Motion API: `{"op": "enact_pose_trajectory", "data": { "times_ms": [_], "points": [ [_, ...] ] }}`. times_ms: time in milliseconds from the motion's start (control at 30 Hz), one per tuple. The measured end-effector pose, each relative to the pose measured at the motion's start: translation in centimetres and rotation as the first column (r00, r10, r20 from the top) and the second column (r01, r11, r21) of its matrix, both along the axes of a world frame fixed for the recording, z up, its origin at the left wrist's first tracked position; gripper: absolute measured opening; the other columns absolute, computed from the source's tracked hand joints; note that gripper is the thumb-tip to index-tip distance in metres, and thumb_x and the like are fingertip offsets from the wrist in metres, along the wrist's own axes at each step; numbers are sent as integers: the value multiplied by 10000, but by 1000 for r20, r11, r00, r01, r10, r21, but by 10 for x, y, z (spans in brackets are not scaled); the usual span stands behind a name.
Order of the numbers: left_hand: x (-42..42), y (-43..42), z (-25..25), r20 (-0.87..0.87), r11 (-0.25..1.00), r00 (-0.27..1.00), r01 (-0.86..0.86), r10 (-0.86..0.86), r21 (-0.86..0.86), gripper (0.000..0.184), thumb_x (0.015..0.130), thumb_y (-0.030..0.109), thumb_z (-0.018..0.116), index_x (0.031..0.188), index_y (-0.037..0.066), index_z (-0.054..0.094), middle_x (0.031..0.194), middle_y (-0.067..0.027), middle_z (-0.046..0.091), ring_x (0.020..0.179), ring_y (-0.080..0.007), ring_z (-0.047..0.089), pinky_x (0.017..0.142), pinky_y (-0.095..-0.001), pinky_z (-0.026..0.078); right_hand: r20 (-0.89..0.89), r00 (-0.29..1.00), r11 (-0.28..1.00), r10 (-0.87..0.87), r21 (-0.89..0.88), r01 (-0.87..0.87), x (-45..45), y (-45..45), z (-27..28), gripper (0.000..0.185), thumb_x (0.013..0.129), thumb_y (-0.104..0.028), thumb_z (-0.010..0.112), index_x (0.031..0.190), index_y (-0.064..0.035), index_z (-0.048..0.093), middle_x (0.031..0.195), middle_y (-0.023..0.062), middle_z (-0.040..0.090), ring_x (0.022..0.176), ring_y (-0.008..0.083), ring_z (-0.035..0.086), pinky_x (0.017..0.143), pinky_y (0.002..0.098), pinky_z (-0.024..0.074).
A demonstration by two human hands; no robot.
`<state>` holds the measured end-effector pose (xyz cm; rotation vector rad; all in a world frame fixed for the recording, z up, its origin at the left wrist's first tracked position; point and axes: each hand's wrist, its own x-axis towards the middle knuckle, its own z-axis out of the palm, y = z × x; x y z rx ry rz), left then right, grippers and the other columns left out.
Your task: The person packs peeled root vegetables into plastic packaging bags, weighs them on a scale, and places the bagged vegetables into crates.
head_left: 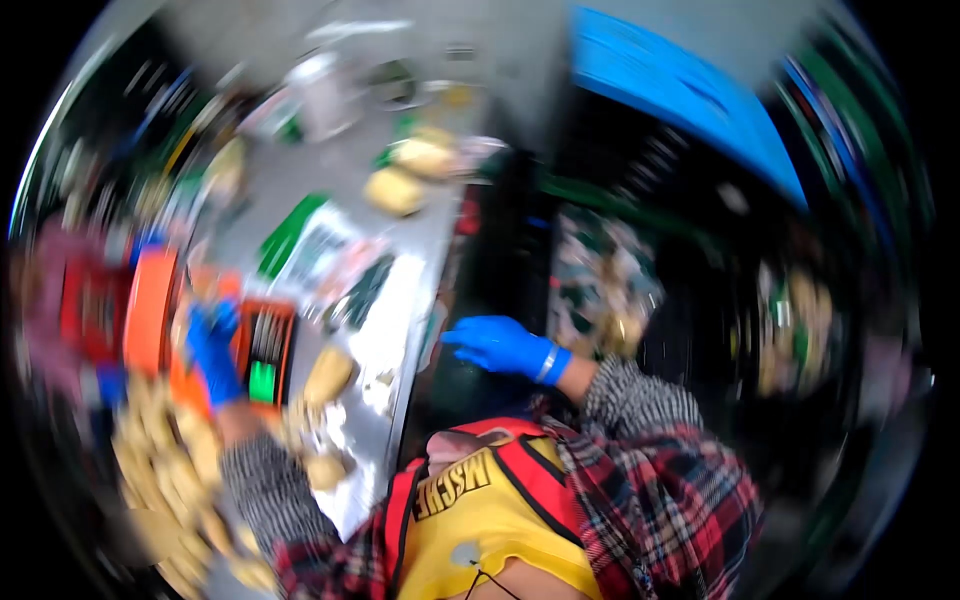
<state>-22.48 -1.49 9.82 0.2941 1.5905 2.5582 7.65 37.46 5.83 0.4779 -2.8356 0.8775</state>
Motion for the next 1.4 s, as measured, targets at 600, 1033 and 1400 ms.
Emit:
{"op": "enact_pose_trajectory", "data": {
  "times_ms": [600, 1033, 1400],
  "points": [
    [349, 478, 47, 341, 179, 173, 984, -924, -14, 539, 956, 448, 452, 1103, -57, 569, 874, -209, 662, 704, -317, 660, 642, -399, 540, -340, 444, 526, -829, -743, 414, 203, 207, 39, 183, 849, -53, 666, 1020, 10, 655, 924, 71, 689, 914, 153, 639, 830, 305, 507],
    [327, 605, -178, -170, 280, 462, 179, -870, -943, 311, 793, 321, 687, 951, 54, 657, 898, -190, 673, 863, -386, 634, 738, -459, 483, 500, 563, -73, -658, -786, 613, 262, 228, -125, 264, 871, -192, 680, 1057, -4, 673, 956, 27, 684, 852, 102, 603, 797, 264, 484],
    [342, 547, -143, -276, 253, 328, -112, -904, -961, 136, 765, 284, 630, 847, 191, 685, 768, -111, 671, 696, -327, 654, 609, -440, 514, 583, 556, 365, -593, -420, 831, 245, 235, -202, 264, 880, -168, 631, 1031, 48, 618, 925, 111, 671, 823, 197, 606, 764, 356, 477]
  ]
}}
